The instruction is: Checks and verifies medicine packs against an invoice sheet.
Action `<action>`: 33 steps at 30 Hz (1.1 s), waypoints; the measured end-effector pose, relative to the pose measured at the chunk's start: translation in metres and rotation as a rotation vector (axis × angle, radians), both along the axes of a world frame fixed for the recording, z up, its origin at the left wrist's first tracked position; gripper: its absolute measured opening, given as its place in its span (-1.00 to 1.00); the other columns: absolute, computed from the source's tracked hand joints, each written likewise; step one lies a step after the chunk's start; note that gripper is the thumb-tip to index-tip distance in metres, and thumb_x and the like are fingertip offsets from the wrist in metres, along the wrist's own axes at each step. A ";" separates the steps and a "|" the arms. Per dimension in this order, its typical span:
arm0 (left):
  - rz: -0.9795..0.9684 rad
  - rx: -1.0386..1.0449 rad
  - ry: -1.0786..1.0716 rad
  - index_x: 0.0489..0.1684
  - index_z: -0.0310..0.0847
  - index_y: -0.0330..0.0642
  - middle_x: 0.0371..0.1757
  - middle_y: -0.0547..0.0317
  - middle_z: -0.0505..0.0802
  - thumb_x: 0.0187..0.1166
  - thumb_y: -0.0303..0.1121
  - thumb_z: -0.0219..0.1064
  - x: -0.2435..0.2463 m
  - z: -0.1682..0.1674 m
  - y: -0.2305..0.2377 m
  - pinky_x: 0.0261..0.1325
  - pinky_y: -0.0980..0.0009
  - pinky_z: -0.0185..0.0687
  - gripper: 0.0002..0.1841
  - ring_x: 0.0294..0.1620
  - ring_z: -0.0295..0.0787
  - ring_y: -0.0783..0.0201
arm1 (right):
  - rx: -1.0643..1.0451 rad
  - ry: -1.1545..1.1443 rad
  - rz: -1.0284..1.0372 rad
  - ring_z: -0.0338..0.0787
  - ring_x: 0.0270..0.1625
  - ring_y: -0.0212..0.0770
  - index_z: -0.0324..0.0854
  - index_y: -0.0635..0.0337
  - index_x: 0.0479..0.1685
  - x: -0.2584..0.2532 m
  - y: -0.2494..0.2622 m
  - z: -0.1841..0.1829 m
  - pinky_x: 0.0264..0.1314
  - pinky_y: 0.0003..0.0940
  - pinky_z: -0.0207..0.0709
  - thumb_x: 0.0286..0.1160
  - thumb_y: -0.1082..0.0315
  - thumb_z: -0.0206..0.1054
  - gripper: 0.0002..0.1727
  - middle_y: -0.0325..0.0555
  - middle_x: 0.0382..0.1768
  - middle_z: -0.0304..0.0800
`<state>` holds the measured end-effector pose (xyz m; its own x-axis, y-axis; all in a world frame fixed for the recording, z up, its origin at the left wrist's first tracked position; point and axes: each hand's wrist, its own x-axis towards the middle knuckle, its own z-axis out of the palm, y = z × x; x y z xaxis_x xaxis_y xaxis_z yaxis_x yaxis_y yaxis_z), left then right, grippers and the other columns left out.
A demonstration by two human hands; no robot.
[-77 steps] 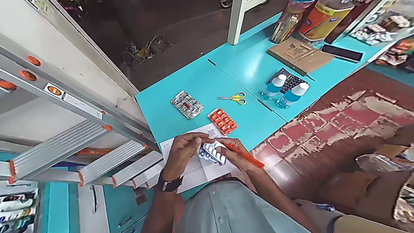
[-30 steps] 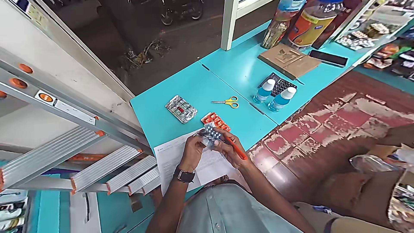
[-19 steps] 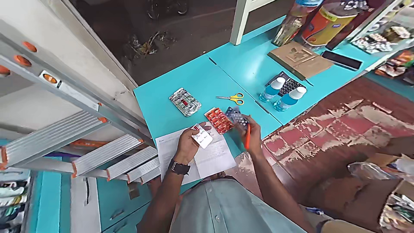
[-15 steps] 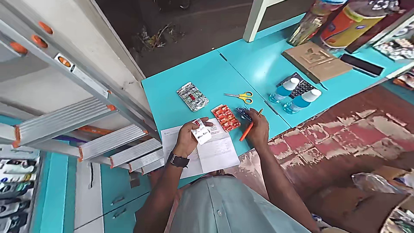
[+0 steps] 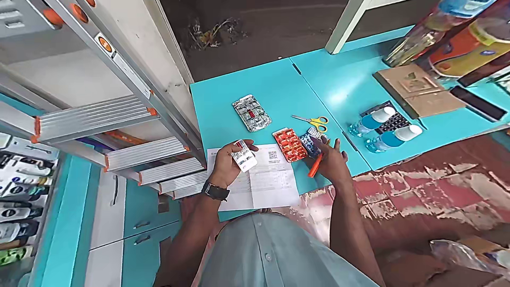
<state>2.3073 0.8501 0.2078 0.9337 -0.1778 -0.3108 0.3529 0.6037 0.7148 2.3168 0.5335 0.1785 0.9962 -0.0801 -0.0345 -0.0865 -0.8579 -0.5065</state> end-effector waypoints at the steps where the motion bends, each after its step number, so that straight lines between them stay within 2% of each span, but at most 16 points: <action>1: 0.023 -0.006 -0.007 0.08 0.64 -0.35 -0.11 -0.10 0.87 0.73 -0.38 -0.28 -0.001 0.001 0.003 0.10 0.19 0.75 -0.53 -0.15 0.85 0.12 | 0.050 -0.065 0.005 0.00 0.82 0.50 0.55 0.02 0.61 0.001 0.000 -0.001 0.62 0.75 -0.32 0.22 -0.02 0.67 -0.16 0.15 0.69 0.42; 2: 0.036 -0.014 -0.020 0.03 0.64 -0.32 -0.09 -0.09 0.87 0.73 -0.38 -0.29 -0.002 0.001 0.006 0.12 0.19 0.74 -0.53 -0.12 0.84 0.12 | 0.110 -0.147 0.010 0.08 0.81 0.45 0.58 0.05 0.58 0.001 0.005 -0.002 0.67 0.66 -0.20 0.17 -0.08 0.69 -0.13 0.16 0.67 0.45; 3: 0.047 -0.023 -0.036 -0.02 0.65 -0.30 -0.06 -0.09 0.86 0.72 -0.39 -0.28 -0.002 0.001 0.007 0.14 0.19 0.73 -0.54 -0.09 0.83 0.13 | 0.191 -0.236 0.018 0.27 0.76 0.36 0.62 0.12 0.51 0.000 0.014 -0.002 0.69 0.49 0.06 0.18 -0.06 0.68 -0.17 0.18 0.60 0.53; 5: 0.073 -0.038 -0.062 -0.06 0.66 -0.28 0.02 -0.10 0.85 0.73 -0.40 -0.26 -0.001 0.001 0.005 0.18 0.18 0.70 -0.56 -0.03 0.81 0.13 | 0.434 -0.351 0.070 0.72 0.42 0.00 0.68 0.20 0.38 -0.007 0.051 0.003 0.44 0.06 0.59 0.37 0.07 0.57 -0.40 0.09 0.34 0.76; 6: 0.079 -0.033 -0.079 -0.06 0.68 -0.28 0.05 -0.09 0.85 0.73 -0.40 -0.25 -0.002 0.001 0.002 0.20 0.18 0.69 -0.55 0.00 0.81 0.13 | 0.602 -0.347 0.133 0.82 0.18 -0.17 0.71 0.24 0.31 -0.013 0.075 0.006 0.25 -0.13 0.70 0.48 0.17 0.48 -0.52 0.02 0.19 0.83; 8: 0.075 -0.021 -0.124 0.02 0.66 -0.27 0.08 -0.06 0.84 0.74 -0.40 -0.30 -0.004 0.002 -0.002 0.23 0.19 0.69 -0.53 0.03 0.81 0.15 | 0.939 -0.227 0.303 0.88 0.06 -0.23 0.68 0.37 0.27 -0.023 0.118 0.011 0.19 -0.26 0.78 0.58 0.33 0.38 -0.63 -0.01 0.11 0.87; 10: 0.104 -0.013 -0.149 0.08 0.65 -0.30 0.11 -0.07 0.84 0.76 -0.40 -0.33 -0.006 0.004 -0.003 0.26 0.18 0.69 -0.50 0.07 0.81 0.14 | 1.124 -0.146 0.364 0.92 0.02 -0.19 0.67 0.42 0.23 -0.027 0.148 0.014 0.15 -0.30 0.84 0.49 0.44 0.47 -0.63 0.04 0.10 0.88; 13: 0.169 -0.045 -0.173 0.12 0.64 -0.30 0.14 -0.09 0.83 0.76 -0.35 -0.40 -0.014 0.004 0.001 0.31 0.14 0.66 -0.45 0.15 0.79 0.09 | 1.192 -0.141 0.345 0.87 -0.20 -0.26 0.69 0.40 0.12 -0.023 0.158 0.014 -0.07 -0.36 0.82 0.38 0.55 0.50 -0.68 -0.01 -0.08 0.87; 19: 0.285 -0.252 -0.148 0.20 0.57 -0.34 0.13 -0.16 0.83 0.80 -0.31 -0.40 -0.025 -0.005 -0.002 0.38 0.11 0.64 -0.46 0.23 0.78 0.03 | 1.248 -0.153 0.331 0.83 -0.24 -0.31 0.69 0.39 0.10 -0.010 0.158 0.016 -0.05 -0.36 0.78 0.39 0.60 0.44 -0.71 -0.11 -0.24 0.86; 22: 0.303 -0.236 -0.142 0.23 0.56 -0.35 0.15 -0.16 0.83 0.80 -0.30 -0.40 -0.026 -0.008 0.004 0.40 0.11 0.62 -0.46 0.26 0.78 0.03 | 1.264 -0.128 0.351 0.84 -0.25 -0.28 0.68 0.38 0.07 -0.007 0.165 0.011 -0.06 -0.34 0.79 0.39 0.60 0.44 -0.73 -0.10 -0.26 0.85; 24: 0.305 -0.125 -0.190 0.40 0.47 -0.36 0.21 -0.15 0.81 0.81 -0.34 -0.40 -0.026 -0.011 0.012 0.42 0.12 0.61 -0.47 0.27 0.76 0.06 | 1.257 -0.126 0.328 0.83 -0.26 -0.26 0.68 0.37 0.04 -0.001 0.165 0.005 -0.07 -0.31 0.79 0.39 0.61 0.44 -0.75 -0.08 -0.28 0.84; 27: 0.365 0.244 -0.258 0.64 0.21 -0.40 0.35 -0.12 0.77 0.76 -0.43 -0.23 -0.031 -0.020 0.032 0.17 0.29 0.70 -0.50 0.11 0.82 0.19 | 1.068 -0.201 0.170 0.78 -0.24 -0.24 0.62 0.32 0.15 0.031 0.151 -0.006 -0.11 -0.23 0.75 0.45 0.53 0.39 -0.70 -0.06 -0.19 0.78; 30: 0.372 0.326 -0.239 0.82 -0.13 -0.23 0.48 -0.15 0.72 0.73 -0.51 -0.03 -0.052 -0.023 0.057 -0.39 0.54 0.69 -0.37 -0.27 0.87 0.33 | 0.953 -0.199 0.053 0.81 -0.25 -0.20 0.59 0.37 0.22 0.083 0.136 -0.017 -0.11 -0.21 0.79 0.47 0.48 0.44 -0.64 0.04 -0.17 0.79; 31: 0.347 0.361 -0.243 0.88 -0.30 -0.15 0.54 -0.14 0.69 0.72 -0.55 0.01 -0.063 -0.024 0.063 -0.50 0.54 0.67 -0.27 -0.38 0.86 0.33 | 0.948 -0.182 0.022 0.85 -0.24 -0.20 0.62 0.38 0.21 0.096 0.133 -0.021 -0.09 -0.22 0.81 0.45 0.49 0.46 -0.64 0.05 -0.18 0.83; 32: 0.302 0.447 -0.253 0.90 -0.43 -0.11 0.59 -0.10 0.65 0.70 -0.58 0.06 -0.073 -0.024 0.068 -0.52 0.52 0.67 -0.18 -0.42 0.85 0.33 | 0.888 -0.178 0.011 0.88 -0.19 -0.21 0.65 0.36 0.21 0.104 0.131 -0.021 -0.03 -0.23 0.82 0.45 0.47 0.47 -0.65 0.04 -0.13 0.86; 33: 0.256 0.608 -0.284 0.91 -0.42 -0.21 0.60 -0.07 0.64 0.66 -0.59 0.13 -0.082 -0.027 0.072 -0.46 0.50 0.69 -0.14 -0.38 0.84 0.35 | 0.767 -0.205 0.011 0.87 -0.12 -0.20 0.69 0.30 0.21 0.106 0.129 -0.017 0.03 -0.19 0.77 0.44 0.41 0.48 -0.64 0.03 -0.06 0.88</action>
<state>2.2250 0.9217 0.1808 0.9825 0.1845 -0.0238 0.0037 0.1086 0.9941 2.4226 0.6621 0.1616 0.9893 -0.0980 0.1084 0.0792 -0.2639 -0.9613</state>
